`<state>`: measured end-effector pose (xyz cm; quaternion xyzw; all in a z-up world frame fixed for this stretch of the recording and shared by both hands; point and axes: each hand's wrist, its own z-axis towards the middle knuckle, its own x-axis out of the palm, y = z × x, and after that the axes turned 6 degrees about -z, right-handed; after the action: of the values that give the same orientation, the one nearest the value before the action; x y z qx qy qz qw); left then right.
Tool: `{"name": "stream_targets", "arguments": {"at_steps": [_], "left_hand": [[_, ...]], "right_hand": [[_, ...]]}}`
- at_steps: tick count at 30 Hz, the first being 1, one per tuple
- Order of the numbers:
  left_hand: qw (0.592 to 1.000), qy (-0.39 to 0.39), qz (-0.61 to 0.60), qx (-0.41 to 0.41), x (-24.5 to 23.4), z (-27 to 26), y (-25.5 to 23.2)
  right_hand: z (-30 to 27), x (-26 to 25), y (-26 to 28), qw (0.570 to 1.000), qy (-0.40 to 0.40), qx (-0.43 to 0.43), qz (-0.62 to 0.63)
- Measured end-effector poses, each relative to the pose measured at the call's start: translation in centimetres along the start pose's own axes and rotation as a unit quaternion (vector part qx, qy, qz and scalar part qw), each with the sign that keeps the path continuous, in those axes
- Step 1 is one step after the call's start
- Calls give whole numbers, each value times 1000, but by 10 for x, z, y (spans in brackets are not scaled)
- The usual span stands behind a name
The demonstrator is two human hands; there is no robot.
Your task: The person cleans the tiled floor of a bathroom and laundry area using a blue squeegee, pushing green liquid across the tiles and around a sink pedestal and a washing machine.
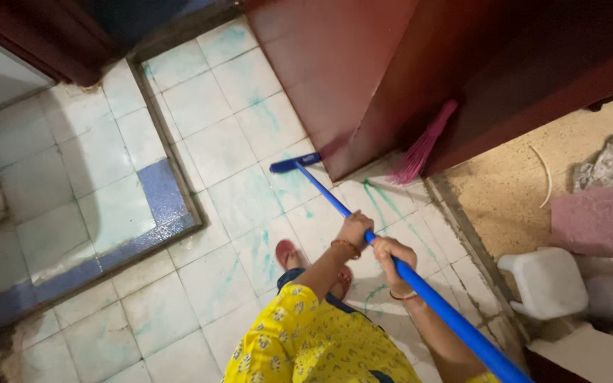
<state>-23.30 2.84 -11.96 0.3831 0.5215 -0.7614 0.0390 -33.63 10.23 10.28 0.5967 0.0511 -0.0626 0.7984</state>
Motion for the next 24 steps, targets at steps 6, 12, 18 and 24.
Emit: {"name": "stream_targets", "arguments": {"at_steps": [6, 12, 18, 24], "left_hand": [[993, 84, -14, -78, 0, -48, -127], [987, 112, -62, -94, -64, -3, -124], [981, 79, -171, 37, -82, 51, -78], [966, 190, -163, 59, -77, 39, -79]], "right_hand": [[-58, -43, 67, 996, -18, 90, 19], [-16, -13, 41, 990, -128, 17, 55], [46, -7, 23, 985, -132, 19, 107], [32, -22, 73, 999, -15, 39, 14]]}}
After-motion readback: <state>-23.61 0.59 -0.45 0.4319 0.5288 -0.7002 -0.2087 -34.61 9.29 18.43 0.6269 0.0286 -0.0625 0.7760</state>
